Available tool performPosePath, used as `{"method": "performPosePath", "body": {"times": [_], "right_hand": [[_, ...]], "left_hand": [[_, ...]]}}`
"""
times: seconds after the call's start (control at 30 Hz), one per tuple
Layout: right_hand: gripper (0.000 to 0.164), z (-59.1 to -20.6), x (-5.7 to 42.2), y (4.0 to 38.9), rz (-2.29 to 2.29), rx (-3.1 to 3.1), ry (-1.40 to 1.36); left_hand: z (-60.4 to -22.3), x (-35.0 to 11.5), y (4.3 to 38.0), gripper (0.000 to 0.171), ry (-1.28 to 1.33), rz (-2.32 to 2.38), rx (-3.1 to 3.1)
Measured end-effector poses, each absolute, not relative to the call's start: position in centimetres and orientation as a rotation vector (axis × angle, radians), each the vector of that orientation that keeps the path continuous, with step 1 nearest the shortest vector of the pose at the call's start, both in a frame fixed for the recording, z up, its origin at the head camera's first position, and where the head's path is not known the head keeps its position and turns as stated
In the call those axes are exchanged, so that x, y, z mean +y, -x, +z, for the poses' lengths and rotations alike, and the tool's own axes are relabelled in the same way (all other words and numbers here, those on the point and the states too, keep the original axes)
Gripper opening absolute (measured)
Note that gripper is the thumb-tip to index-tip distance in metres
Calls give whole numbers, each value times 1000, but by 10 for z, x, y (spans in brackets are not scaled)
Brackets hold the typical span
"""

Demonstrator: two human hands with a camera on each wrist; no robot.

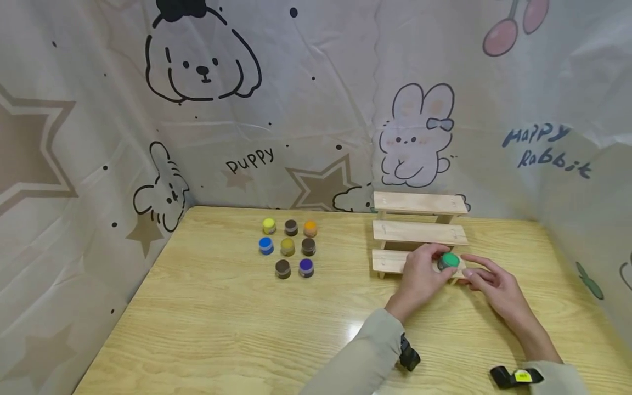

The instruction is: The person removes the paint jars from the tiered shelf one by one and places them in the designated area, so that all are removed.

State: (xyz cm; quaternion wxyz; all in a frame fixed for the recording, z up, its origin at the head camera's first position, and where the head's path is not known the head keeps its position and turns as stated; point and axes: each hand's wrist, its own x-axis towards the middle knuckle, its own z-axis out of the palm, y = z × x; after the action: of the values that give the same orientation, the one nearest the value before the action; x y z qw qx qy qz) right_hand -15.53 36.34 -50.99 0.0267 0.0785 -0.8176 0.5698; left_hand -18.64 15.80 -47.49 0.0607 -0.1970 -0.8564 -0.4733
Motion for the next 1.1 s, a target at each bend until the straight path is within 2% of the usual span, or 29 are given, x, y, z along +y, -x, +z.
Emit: {"method": "performPosePath", "body": {"times": [0.5,1.1], "right_hand": [[46,-512,359,154,1699,-2568,-204],[48,-509,358,154,1693,-2575,-197]], "left_hand": [[-472,146,182,30,547,-1381,-2606],[-463,112,175,30,642,-1551,-2507]]}}
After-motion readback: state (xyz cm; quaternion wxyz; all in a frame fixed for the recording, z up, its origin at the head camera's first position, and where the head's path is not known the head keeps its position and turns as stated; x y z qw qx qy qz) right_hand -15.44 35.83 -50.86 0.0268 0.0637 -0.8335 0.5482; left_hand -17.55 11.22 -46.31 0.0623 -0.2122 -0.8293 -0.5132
